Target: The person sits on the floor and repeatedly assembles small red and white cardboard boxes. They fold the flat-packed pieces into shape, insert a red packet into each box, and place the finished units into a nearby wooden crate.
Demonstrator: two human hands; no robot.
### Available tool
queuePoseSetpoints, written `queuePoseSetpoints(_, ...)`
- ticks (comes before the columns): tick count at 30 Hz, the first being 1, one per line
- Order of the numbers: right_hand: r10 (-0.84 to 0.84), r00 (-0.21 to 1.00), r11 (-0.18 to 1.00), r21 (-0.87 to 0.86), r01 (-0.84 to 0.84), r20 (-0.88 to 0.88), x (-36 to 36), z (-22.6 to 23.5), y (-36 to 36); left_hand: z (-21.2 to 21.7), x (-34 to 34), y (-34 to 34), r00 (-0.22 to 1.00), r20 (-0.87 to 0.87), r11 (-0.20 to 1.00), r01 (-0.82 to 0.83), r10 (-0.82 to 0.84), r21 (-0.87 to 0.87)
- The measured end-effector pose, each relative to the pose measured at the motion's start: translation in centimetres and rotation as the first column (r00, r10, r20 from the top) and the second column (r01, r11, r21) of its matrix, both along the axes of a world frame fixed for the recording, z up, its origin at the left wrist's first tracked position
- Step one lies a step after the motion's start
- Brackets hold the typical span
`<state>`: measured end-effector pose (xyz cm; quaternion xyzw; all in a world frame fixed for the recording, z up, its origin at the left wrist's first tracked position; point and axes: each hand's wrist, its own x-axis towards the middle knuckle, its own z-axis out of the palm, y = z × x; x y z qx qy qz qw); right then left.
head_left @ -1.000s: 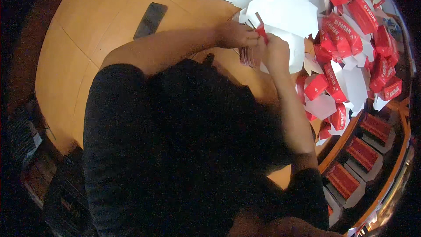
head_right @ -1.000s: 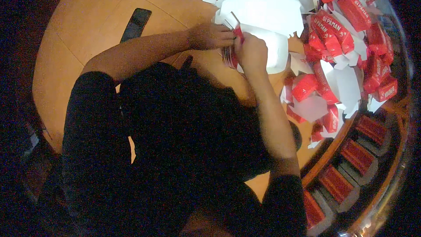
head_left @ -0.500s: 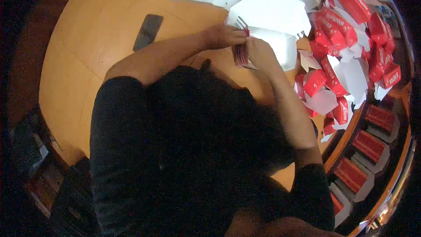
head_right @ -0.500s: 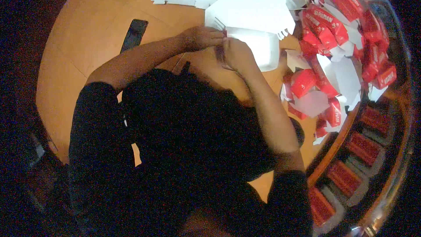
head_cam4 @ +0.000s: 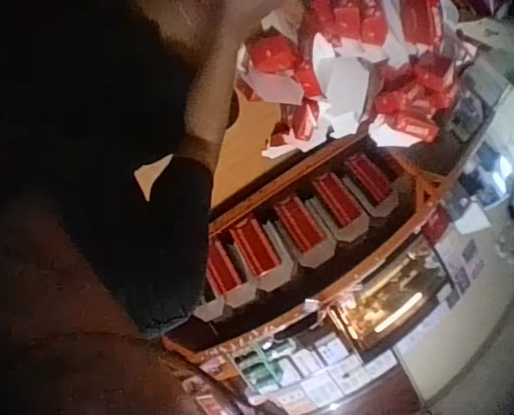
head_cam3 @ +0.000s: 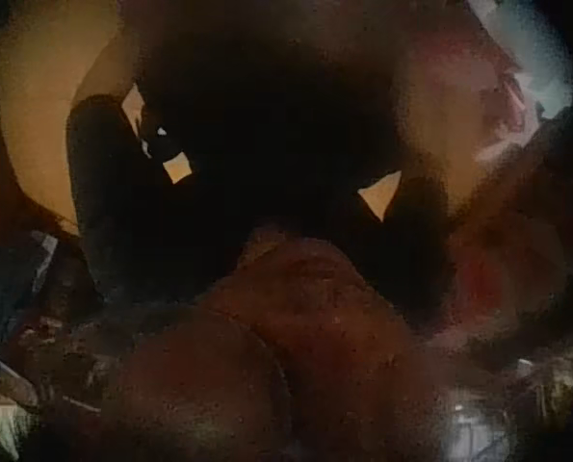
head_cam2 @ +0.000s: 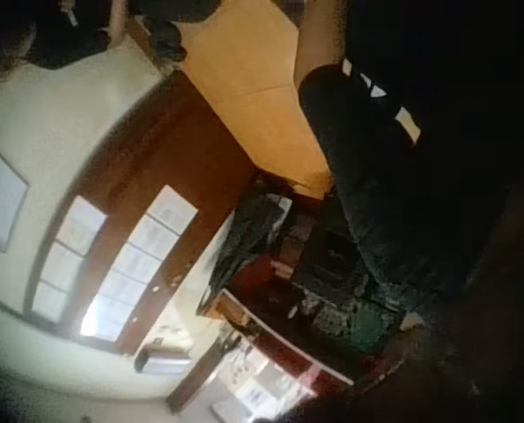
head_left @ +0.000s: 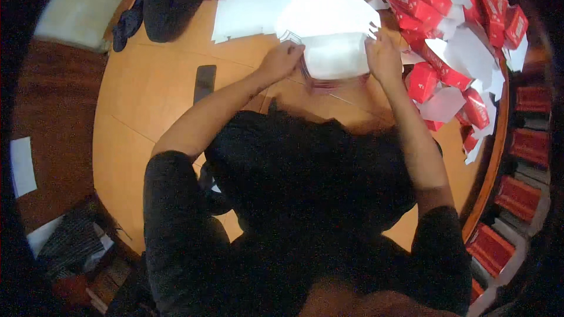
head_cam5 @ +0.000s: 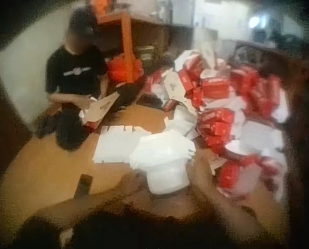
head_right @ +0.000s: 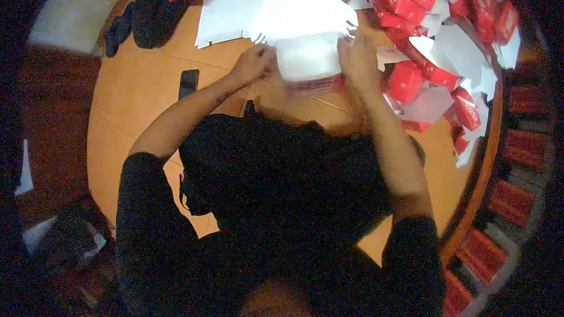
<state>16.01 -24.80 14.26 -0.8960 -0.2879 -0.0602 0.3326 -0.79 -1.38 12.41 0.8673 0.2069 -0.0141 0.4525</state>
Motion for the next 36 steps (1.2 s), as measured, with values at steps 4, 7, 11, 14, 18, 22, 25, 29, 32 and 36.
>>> queuePoseSetpoints(4,-0.039,0.957,0.996,-0.085,0.015,-0.288,1.4,-2.2,-2.3,-1.0,4.4,-2.8,0.957,-0.073,0.96,-0.279,0.279,0.009)
queuePoseSetpoints(7,0.003,0.971,0.978,-0.2,-0.052,-0.241,1.6,-2.5,-2.3,-2.4,5.5,-3.1,0.927,-0.053,0.926,-0.365,0.371,0.097)
queuePoseSetpoints(11,0.085,0.991,0.975,-0.198,-0.104,-0.1,2.4,-5.8,-3.1,-3.0,5.9,-3.6,0.943,-0.012,0.933,-0.326,0.331,0.152)
queuePoseSetpoints(14,0.003,0.98,0.998,-0.058,-0.015,-0.199,0.3,-5.6,-2.7,-3.9,5.0,-3.3,0.916,0.068,0.899,-0.401,0.395,0.177)
queuePoseSetpoints(18,0.014,0.958,0.996,-0.082,-0.038,-0.285,0.2,-6.5,-3.4,-3.8,4.5,-4.1,0.901,0.079,0.889,-0.435,0.427,0.145)
queuePoseSetpoints(22,-0.021,0.931,0.993,-0.118,-0.023,-0.365,1.3,-8.3,-3.6,-3.6,4.4,-4.7,0.896,0.115,0.889,-0.441,0.429,0.123)
queuePoseSetpoints(25,0.001,0.946,1.0,-0.007,-0.003,-0.325,0.9,-7.2,-4.0,-4.2,4.4,-4.7,0.912,0.155,0.905,-0.4,0.379,0.144)
queuePoseSetpoints(29,-0.245,0.969,0.937,0.263,0.231,0.021,3.1,2.8,-6.1,-4.0,2.9,-4.0,0.932,0.09,0.919,-0.361,0.351,0.157)
queuePoseSetpoints(32,-0.368,0.794,0.919,0.059,0.39,0.484,8.7,6.5,-11.6,-4.9,3.2,-3.5,0.922,0.109,0.927,-0.374,0.372,0.001)
queuePoseSetpoints(36,-0.127,0.922,0.647,-0.674,0.357,0.366,15.0,1.7,-21.2,-4.4,4.1,-6.6,0.858,0.432,0.892,-0.398,0.279,0.216)
